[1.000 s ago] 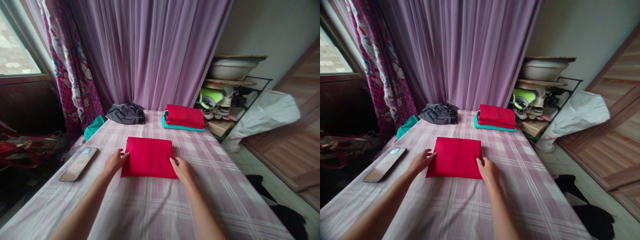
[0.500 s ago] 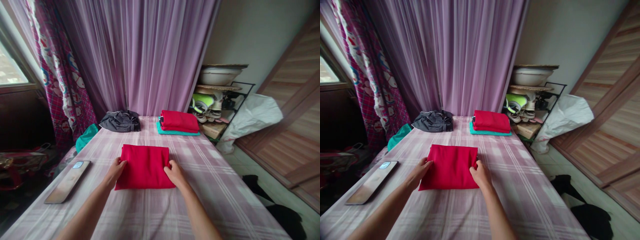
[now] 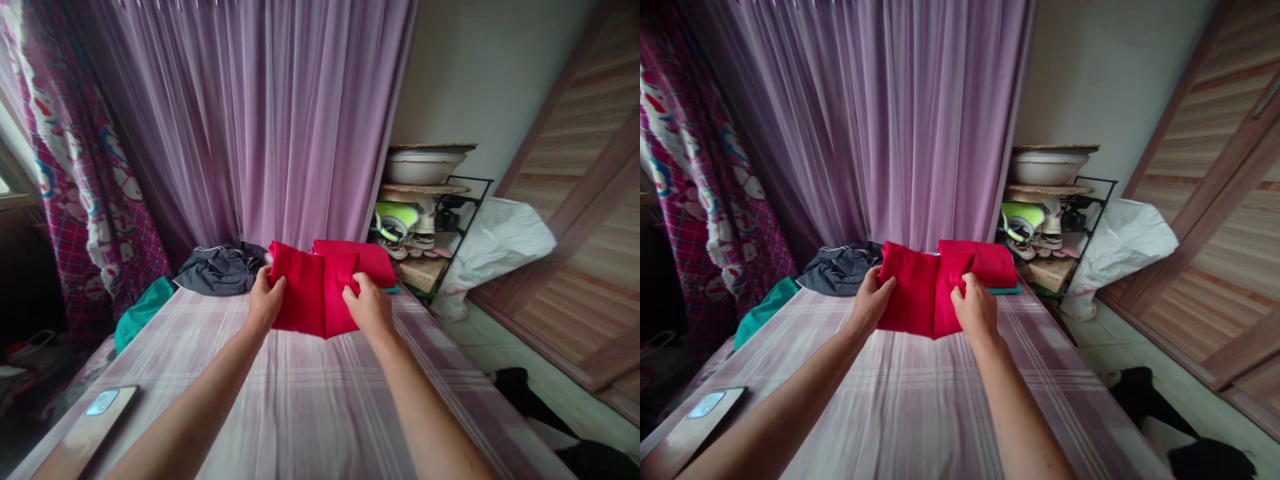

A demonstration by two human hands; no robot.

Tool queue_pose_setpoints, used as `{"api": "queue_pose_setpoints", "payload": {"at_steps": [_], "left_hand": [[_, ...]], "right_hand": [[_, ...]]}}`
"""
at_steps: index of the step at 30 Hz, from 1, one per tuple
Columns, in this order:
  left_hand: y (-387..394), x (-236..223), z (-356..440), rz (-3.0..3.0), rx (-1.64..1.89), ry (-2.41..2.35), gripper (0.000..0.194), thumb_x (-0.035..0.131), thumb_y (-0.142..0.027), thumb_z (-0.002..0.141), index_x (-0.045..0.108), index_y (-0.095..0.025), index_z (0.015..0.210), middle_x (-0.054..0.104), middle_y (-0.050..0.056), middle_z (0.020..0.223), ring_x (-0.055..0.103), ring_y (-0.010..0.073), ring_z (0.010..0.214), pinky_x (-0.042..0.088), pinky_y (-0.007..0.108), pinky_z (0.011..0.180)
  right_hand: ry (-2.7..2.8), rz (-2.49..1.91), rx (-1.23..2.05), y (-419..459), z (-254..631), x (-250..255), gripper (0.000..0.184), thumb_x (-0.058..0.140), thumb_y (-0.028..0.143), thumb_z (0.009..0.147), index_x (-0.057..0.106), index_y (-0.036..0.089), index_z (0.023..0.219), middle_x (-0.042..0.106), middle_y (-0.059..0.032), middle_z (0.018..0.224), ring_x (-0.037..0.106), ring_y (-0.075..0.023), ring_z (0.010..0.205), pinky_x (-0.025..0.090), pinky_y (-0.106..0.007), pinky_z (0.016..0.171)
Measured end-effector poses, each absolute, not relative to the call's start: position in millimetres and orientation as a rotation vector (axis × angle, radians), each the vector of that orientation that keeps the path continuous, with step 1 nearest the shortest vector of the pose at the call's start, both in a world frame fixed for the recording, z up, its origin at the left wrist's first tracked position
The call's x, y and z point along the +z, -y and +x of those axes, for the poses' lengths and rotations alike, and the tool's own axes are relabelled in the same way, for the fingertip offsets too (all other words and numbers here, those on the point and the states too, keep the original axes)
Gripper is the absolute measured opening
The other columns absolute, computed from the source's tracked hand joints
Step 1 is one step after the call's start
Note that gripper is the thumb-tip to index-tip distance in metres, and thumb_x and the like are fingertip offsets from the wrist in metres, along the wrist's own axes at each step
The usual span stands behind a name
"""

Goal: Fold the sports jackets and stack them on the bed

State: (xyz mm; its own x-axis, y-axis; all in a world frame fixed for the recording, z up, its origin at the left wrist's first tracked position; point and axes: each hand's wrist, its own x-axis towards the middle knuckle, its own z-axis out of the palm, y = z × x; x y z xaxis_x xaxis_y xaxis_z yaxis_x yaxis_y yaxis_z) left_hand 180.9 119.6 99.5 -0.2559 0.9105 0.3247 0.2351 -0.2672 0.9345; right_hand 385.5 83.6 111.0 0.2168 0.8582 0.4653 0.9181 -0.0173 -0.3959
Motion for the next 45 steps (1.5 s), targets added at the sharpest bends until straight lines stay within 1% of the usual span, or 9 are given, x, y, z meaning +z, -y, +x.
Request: {"api": "queue_pose_setpoints", "payload": {"at_steps": [5,8,11,13,23,30,35,39,45], "left_hand": [[-228,149,235,1.388,1.552,-1.208,0.043,0.055,-0.03,0.088,0.047,-0.02,0.129,0.069,0.007,0.11,0.067,0.0158,0.092,0.054,0.027,0.078],[-264,144,259,1.427,1.436,-1.225,0.052,0.06,-0.028,0.086,0.044,-0.016,0.134,0.07,0.009,0.107,0.068,0.016,0.089,0.054,0.027,0.075],[-268,108,267,1.515,1.315,-1.302,0.059,0.068,-0.019,0.078,0.048,-0.014,0.133,0.072,0.011,0.102,0.069,0.0183,0.088,0.054,0.028,0.076],[-262,77,262,1.589,1.232,-1.367,0.058,0.068,-0.017,0.076,0.052,-0.015,0.132,0.073,0.012,0.105,0.069,0.0206,0.092,0.055,0.031,0.078],[-214,6,116,1.915,0.979,-1.884,0.045,0.059,-0.016,0.077,0.062,-0.016,0.122,0.058,0.017,0.139,0.051,0.0305,0.132,0.036,0.046,0.112],[-214,10,30,2.304,0.287,-2.376,0.048,0.052,-0.03,0.088,0.054,-0.02,0.136,0.05,0.014,0.149,0.044,0.0319,0.137,0.034,0.049,0.111],[-232,9,13,2.294,0.172,-2.411,0.054,0.052,-0.031,0.087,0.05,-0.024,0.141,0.049,0.01,0.15,0.041,0.0322,0.139,0.033,0.05,0.11],[-243,8,9,2.313,0.097,-2.398,0.053,0.055,-0.03,0.085,0.055,-0.026,0.137,0.063,0.01,0.136,0.053,0.0317,0.129,0.035,0.049,0.107],[-248,19,8,2.366,0.084,-2.384,0.032,0.044,-0.028,0.089,0.074,-0.021,0.099,0.075,0.012,0.104,0.066,0.0302,0.106,0.046,0.039,0.09]], "right_hand": [[1.524,-1.897,-0.35,-171,446,182,0.041,0.045,0.03,0.092,0.056,0.013,0.128,0.071,-0.0162,0.108,0.065,-0.029,0.1,0.045,-0.037,0.085],[1.474,-2.001,-0.296,-214,471,178,0.062,0.046,0.036,0.094,0.035,0.009,0.149,0.056,-0.0236,0.136,0.057,-0.0328,0.119,0.045,-0.044,0.095],[1.718,-2.069,-0.082,-238,474,132,0.066,0.044,0.05,0.095,0.032,0.025,0.154,0.028,-0.0153,0.16,0.035,-0.0351,0.142,0.035,-0.054,0.107],[1.861,-2.082,0.085,-244,468,96,0.062,0.042,0.055,0.095,0.035,0.034,0.152,0.024,-0.0087,0.163,0.024,-0.0347,0.147,0.027,-0.062,0.111],[1.81,-1.978,-0.199,-221,449,58,0.062,0.049,0.037,0.093,0.035,0.025,0.153,0.031,-0.0157,0.159,0.028,-0.0335,0.144,0.025,-0.061,0.111],[1.983,-1.682,-0.349,-121,402,-35,0.049,0.048,0.025,0.09,0.055,0.02,0.138,0.043,-0.0166,0.152,0.04,-0.0315,0.138,0.035,-0.054,0.109],[1.99,-1.707,-0.356,-88,396,-81,0.037,0.05,0.024,0.088,0.069,0.021,0.12,0.059,-0.0141,0.136,0.052,-0.03,0.126,0.043,-0.047,0.104],[1.99,-1.703,-0.333,-92,399,-83,0.034,0.048,0.024,0.089,0.071,0.021,0.114,0.063,-0.0125,0.131,0.057,-0.0282,0.12,0.046,-0.043,0.102],[2.01,-1.723,-0.264,-92,397,-78,0.034,0.047,0.022,0.089,0.071,0.02,0.113,0.065,-0.0124,0.13,0.059,-0.0275,0.119,0.046,-0.043,0.1]]}}
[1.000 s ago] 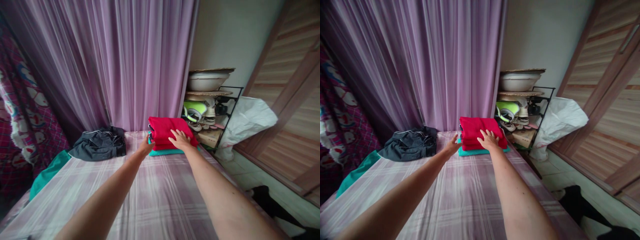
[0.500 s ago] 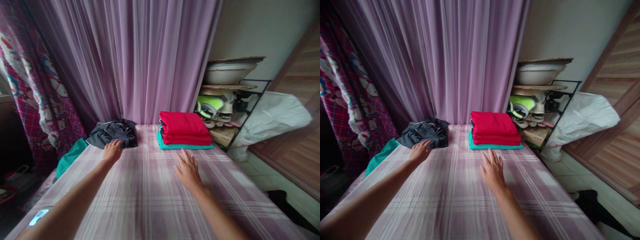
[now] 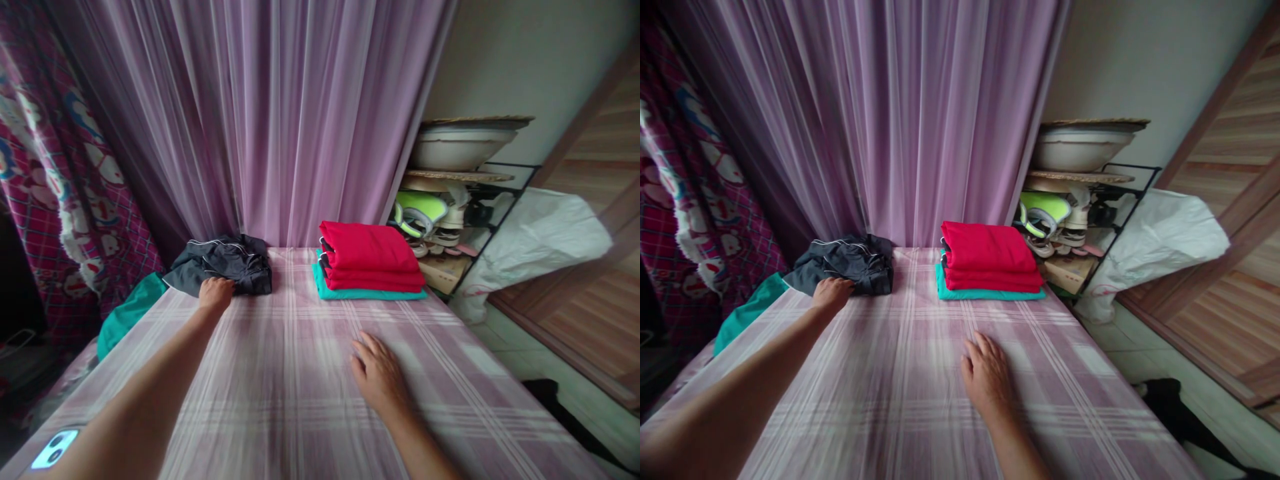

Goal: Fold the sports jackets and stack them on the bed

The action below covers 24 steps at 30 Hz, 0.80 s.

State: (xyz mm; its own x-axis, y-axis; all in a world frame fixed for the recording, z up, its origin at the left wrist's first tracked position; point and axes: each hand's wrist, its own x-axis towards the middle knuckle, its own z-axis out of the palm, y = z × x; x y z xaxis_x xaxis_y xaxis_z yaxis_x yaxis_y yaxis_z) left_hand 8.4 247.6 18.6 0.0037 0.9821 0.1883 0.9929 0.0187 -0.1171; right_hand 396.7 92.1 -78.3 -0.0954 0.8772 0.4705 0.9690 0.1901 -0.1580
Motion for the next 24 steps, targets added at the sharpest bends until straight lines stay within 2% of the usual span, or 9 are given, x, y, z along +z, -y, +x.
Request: {"api": "queue_pose_setpoints", "payload": {"at_steps": [2,6,10,14,18,22,24], "left_hand": [[-243,24,13,-2.071,-0.118,2.043,0.035,0.038,-0.026,0.092,0.072,-0.019,0.1,0.074,0.013,0.106,0.066,0.0279,0.105,0.046,0.037,0.09],[-214,33,30,-2.087,-0.183,1.996,0.037,0.031,-0.028,0.098,0.063,-0.017,0.114,0.074,0.011,0.101,0.067,0.023,0.1,0.047,0.032,0.086],[-158,32,60,-2.324,-0.239,1.745,0.03,0.033,-0.03,0.1,0.061,-0.023,0.105,0.072,0.005,0.089,0.067,0.0189,0.086,0.047,0.028,0.076],[-91,16,103,-2.62,-0.221,1.385,0.024,0.037,-0.024,0.099,0.06,-0.022,0.095,0.07,0.004,0.082,0.065,0.0175,0.079,0.046,0.027,0.071],[-36,-2,144,-2.837,-0.207,1.161,0.022,0.04,-0.027,0.099,0.06,-0.021,0.093,0.068,0.002,0.078,0.064,0.0163,0.073,0.046,0.026,0.068],[-8,-1,155,-2.946,-0.288,1.092,0.025,0.042,-0.037,0.099,0.061,-0.022,0.104,0.071,0.003,0.083,0.066,0.0173,0.076,0.048,0.027,0.071],[-2,5,148,-2.96,-0.367,1.111,0.029,0.04,-0.041,0.099,0.06,-0.023,0.11,0.072,0.003,0.086,0.067,0.0176,0.078,0.049,0.028,0.073]], "right_hand": [[2.007,-1.725,-0.248,-91,396,-77,0.033,0.048,0.021,0.089,0.071,0.02,0.112,0.065,-0.0123,0.13,0.059,-0.0271,0.118,0.046,-0.043,0.1],[1.996,-1.709,-0.209,-93,396,-76,0.032,0.049,0.021,0.088,0.072,0.019,0.11,0.067,-0.0136,0.127,0.062,-0.0277,0.116,0.047,-0.044,0.099],[1.924,-1.628,-0.111,-99,401,-80,0.033,0.048,0.023,0.086,0.073,0.02,0.107,0.07,-0.0122,0.122,0.064,-0.0259,0.113,0.047,-0.042,0.099],[1.676,-1.578,0.136,-107,410,-84,0.039,0.042,0.032,0.087,0.074,0.02,0.105,0.074,-0.0116,0.114,0.068,-0.0239,0.106,0.051,-0.037,0.096],[1.53,-1.602,0.431,-107,416,-73,0.047,0.041,0.048,0.085,0.075,0.021,0.101,0.074,-0.0128,0.111,0.067,-0.0277,0.108,0.05,-0.04,0.097],[1.618,-1.55,0.702,-98,415,-52,0.054,0.036,0.059,0.084,0.076,0.022,0.088,0.076,-0.0123,0.103,0.066,-0.028,0.108,0.047,-0.041,0.1],[1.749,-1.476,0.78,-87,409,-43,0.053,0.04,0.062,0.082,0.075,0.022,0.082,0.076,-0.0105,0.1,0.066,-0.0269,0.107,0.047,-0.038,0.098]]}}
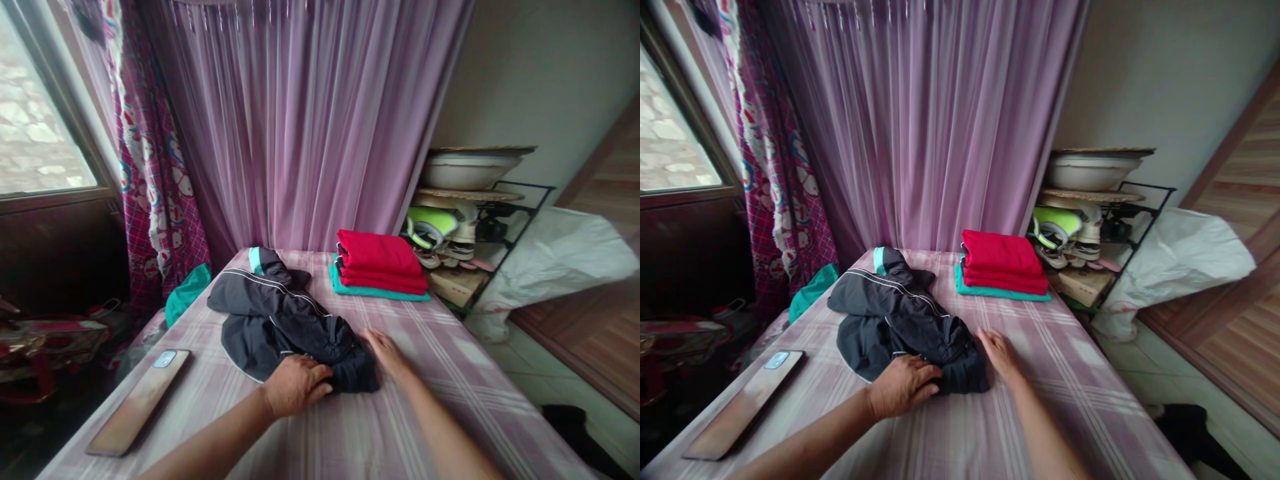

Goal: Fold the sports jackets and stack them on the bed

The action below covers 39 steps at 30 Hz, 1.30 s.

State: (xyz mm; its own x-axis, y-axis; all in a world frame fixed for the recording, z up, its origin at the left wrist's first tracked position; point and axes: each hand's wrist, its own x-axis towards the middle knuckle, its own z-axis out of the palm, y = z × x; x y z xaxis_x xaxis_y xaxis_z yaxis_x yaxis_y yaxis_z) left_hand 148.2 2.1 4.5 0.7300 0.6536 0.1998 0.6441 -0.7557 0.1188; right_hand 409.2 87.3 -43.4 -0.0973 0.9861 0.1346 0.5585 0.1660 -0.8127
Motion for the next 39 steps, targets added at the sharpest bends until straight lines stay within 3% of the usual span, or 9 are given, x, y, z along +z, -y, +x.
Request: {"api": "queue_pose_setpoints", "payload": {"at_steps": [6,11,14,17,22,26,30,36,39], "left_hand": [[-3,21,101,2.845,0.594,-1.266,0.031,0.037,-0.038,0.101,0.063,-0.023,0.107,0.073,0.006,0.098,0.068,0.0185,0.09,0.052,0.032,0.083],[-14,19,40,2.7,0.75,-1.675,0.032,0.041,-0.038,0.098,0.062,-0.023,0.118,0.067,0.011,0.124,0.062,0.025,0.115,0.049,0.042,0.099],[-24,3,12,2.569,0.8,-1.897,0.04,0.047,-0.042,0.094,0.056,-0.022,0.129,0.057,0.016,0.14,0.055,0.0303,0.127,0.045,0.049,0.104],[-38,-13,0,2.408,0.815,-2.028,0.055,0.052,-0.044,0.091,0.046,-0.018,0.139,0.049,0.019,0.148,0.048,0.0328,0.135,0.043,0.05,0.107],[-55,-12,9,2.099,0.607,-2.111,0.069,0.057,-0.043,0.088,0.036,-0.017,0.148,0.061,0.017,0.135,0.064,0.0284,0.116,0.052,0.04,0.094],[-55,3,23,2.105,0.416,-2.158,0.05,0.054,-0.04,0.09,0.053,-0.022,0.136,0.068,0.01,0.124,0.069,0.0218,0.102,0.052,0.031,0.084],[-50,19,30,2.138,0.347,-2.184,0.033,0.047,-0.039,0.093,0.069,-0.023,0.112,0.07,0.009,0.109,0.069,0.0235,0.094,0.051,0.032,0.078],[-56,75,34,2.336,0.165,-2.198,0.029,0.049,-0.04,0.09,0.073,-0.025,0.09,0.071,0.008,0.094,0.068,0.026,0.087,0.049,0.035,0.075],[-75,117,44,2.403,0.103,-2.241,0.029,0.051,-0.044,0.089,0.074,-0.028,0.094,0.073,0.005,0.088,0.068,0.0255,0.085,0.049,0.034,0.076]], "right_hand": [[1.823,-1.518,0.715,-48,410,-24,0.035,0.051,0.054,0.078,0.067,0.022,0.083,0.073,-0.0036,0.081,0.068,-0.0225,0.078,0.05,-0.032,0.074],[1.25,-1.804,0.403,-42,484,-28,0.038,0.051,0.05,0.078,0.068,0.02,0.094,0.075,-0.0103,0.084,0.07,-0.0274,0.081,0.052,-0.035,0.071],[1.124,-1.91,0.402,-42,521,-45,0.036,0.058,0.041,0.073,0.069,0.02,0.1,0.075,-0.0112,0.083,0.071,-0.0277,0.078,0.054,-0.037,0.07],[1.107,-1.866,0.477,-39,531,-55,0.049,0.059,0.038,0.073,0.064,0.017,0.117,0.076,-0.0133,0.096,0.072,-0.0259,0.082,0.056,-0.037,0.074],[1.272,-1.942,0.323,-33,517,-40,0.062,0.057,0.044,0.077,0.057,0.012,0.131,0.068,-0.0198,0.12,0.067,-0.0303,0.105,0.054,-0.042,0.087],[1.615,-1.833,-0.052,-31,484,-15,0.055,0.055,0.038,0.082,0.058,0.016,0.133,0.062,-0.0165,0.131,0.058,-0.0315,0.119,0.049,-0.045,0.096],[1.934,-1.608,-0.203,-32,426,11,0.049,0.053,0.028,0.087,0.058,0.023,0.135,0.06,-0.012,0.134,0.057,-0.0281,0.12,0.047,-0.043,0.098],[2.19,-1.7,-0.271,-49,369,47,0.062,0.063,0.032,0.086,0.048,0.021,0.145,0.064,-0.0153,0.124,0.057,-0.0303,0.115,0.042,-0.043,0.095],[2.298,-1.809,-0.221,-69,363,60,0.044,0.064,0.035,0.086,0.064,0.024,0.128,0.071,-0.0124,0.11,0.062,-0.0279,0.106,0.041,-0.041,0.094]]}}
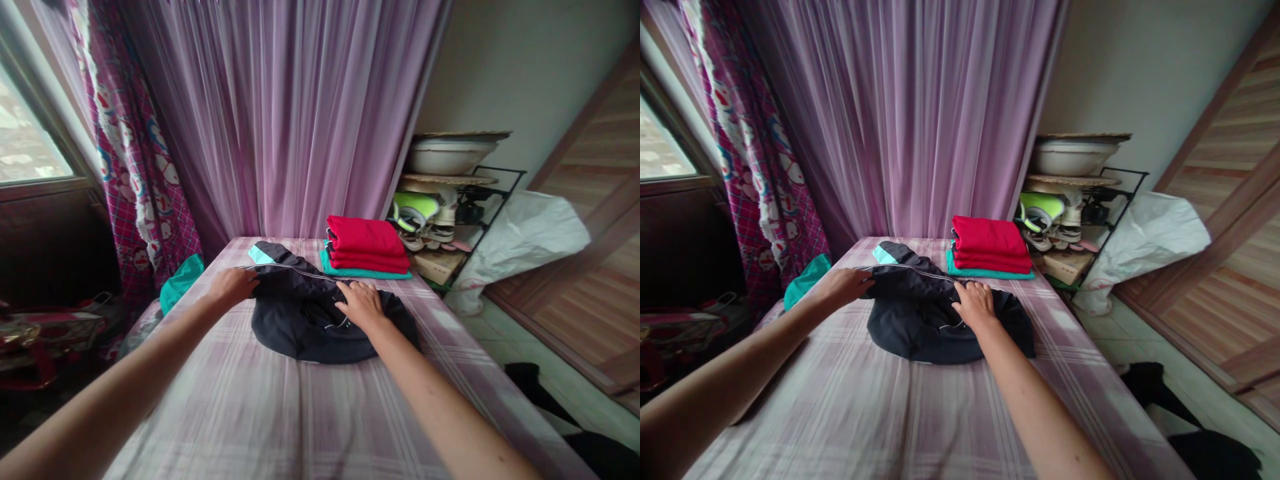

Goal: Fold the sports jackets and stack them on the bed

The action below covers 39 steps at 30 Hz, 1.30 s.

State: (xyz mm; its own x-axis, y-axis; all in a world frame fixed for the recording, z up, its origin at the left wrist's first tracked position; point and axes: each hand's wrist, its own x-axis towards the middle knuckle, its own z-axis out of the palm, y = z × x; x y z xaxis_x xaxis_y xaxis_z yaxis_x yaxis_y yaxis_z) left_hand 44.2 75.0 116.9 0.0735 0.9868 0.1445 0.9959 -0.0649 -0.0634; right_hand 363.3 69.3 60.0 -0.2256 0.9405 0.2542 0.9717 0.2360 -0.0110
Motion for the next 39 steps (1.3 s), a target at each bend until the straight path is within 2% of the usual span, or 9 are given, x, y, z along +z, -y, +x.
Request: {"api": "queue_pose_setpoints", "payload": {"at_steps": [4,10,15,18,21,28,35,37,39], "left_hand": [[-115,167,78,-2.097,-0.351,2.026,0.037,0.046,-0.047,0.092,0.071,-0.03,0.111,0.075,0.003,0.105,0.067,0.0265,0.102,0.048,0.034,0.088],[-151,164,118,-2.462,-0.797,1.668,0.073,0.051,-0.032,0.09,0.023,-0.016,0.156,0.045,0.011,0.153,0.048,0.0233,0.136,0.04,0.034,0.108],[-112,82,79,-2.763,-0.235,1.657,0.057,0.06,-0.036,0.086,0.051,-0.026,0.141,0.06,0.009,0.14,0.056,0.0271,0.127,0.043,0.041,0.107],[-82,37,49,-2.779,-0.091,1.674,0.075,0.072,-0.037,0.076,0.045,-0.026,0.145,0.046,0.012,0.153,0.046,0.033,0.137,0.035,0.051,0.112],[-65,13,38,-2.722,-0.099,1.81,0.062,0.065,-0.037,0.082,0.051,-0.026,0.141,0.052,0.011,0.148,0.05,0.034,0.132,0.034,0.054,0.112],[-43,27,56,-2.655,-0.177,1.826,0.033,0.04,-0.036,0.095,0.07,-0.023,0.095,0.073,0.008,0.086,0.07,0.0243,0.086,0.052,0.036,0.081],[1,61,77,-3.022,-0.18,1.572,0.046,0.041,-0.059,0.094,0.07,-0.024,0.088,0.07,0.001,0.072,0.065,0.0168,0.067,0.048,0.027,0.067],[-2,62,78,-3.088,-0.267,1.607,0.049,0.037,-0.058,0.095,0.07,-0.023,0.089,0.071,0.001,0.074,0.066,0.0161,0.068,0.049,0.026,0.066],[-14,56,70,-2.867,-0.419,1.776,0.042,0.039,-0.052,0.096,0.069,-0.022,0.101,0.075,0.004,0.09,0.069,0.0194,0.081,0.052,0.03,0.075]], "right_hand": [[2.243,-1.951,-0.077,-100,370,77,0.026,0.052,0.037,0.093,0.075,0.026,0.097,0.076,-0.0084,0.098,0.067,-0.0228,0.097,0.044,-0.034,0.085],[1.636,-2.128,0.085,-123,412,82,0.045,0.044,0.031,0.094,0.059,0.016,0.133,0.073,-0.0113,0.115,0.067,-0.026,0.104,0.049,-0.033,0.081],[1.874,-1.849,0.151,-76,440,44,0.037,0.048,0.032,0.092,0.068,0.021,0.121,0.075,-0.0073,0.11,0.069,-0.0228,0.098,0.05,-0.033,0.084],[2.22,-1.551,0.218,-30,439,16,0.035,0.057,0.039,0.087,0.071,0.025,0.116,0.07,-0.0068,0.122,0.063,-0.0232,0.113,0.046,-0.037,0.097],[2.418,-1.461,0.166,0,425,-2,0.044,0.067,0.036,0.081,0.067,0.028,0.124,0.065,-0.0075,0.132,0.055,-0.0253,0.125,0.036,-0.045,0.107],[2.445,-1.533,0.138,-2,427,21,0.024,0.051,0.025,0.091,0.075,0.025,0.096,0.077,-0.0047,0.099,0.067,-0.0203,0.096,0.039,-0.039,0.098],[2.475,-1.751,0.904,7,480,64,0.02,0.064,0.026,0.069,0.066,0.022,0.049,0.06,0.0034,0.049,0.056,-0.0138,0.053,0.037,-0.024,0.054],[2.388,-1.817,1.034,7,487,67,0.006,0.069,0.025,0.06,0.071,0.023,0.055,0.064,0.0032,0.053,0.06,-0.0154,0.056,0.042,-0.024,0.056],[2.32,-1.824,1.106,3,490,67,0.02,0.071,0.025,0.056,0.078,0.023,0.075,0.074,0.0,0.071,0.068,-0.0194,0.07,0.05,-0.025,0.064]]}}
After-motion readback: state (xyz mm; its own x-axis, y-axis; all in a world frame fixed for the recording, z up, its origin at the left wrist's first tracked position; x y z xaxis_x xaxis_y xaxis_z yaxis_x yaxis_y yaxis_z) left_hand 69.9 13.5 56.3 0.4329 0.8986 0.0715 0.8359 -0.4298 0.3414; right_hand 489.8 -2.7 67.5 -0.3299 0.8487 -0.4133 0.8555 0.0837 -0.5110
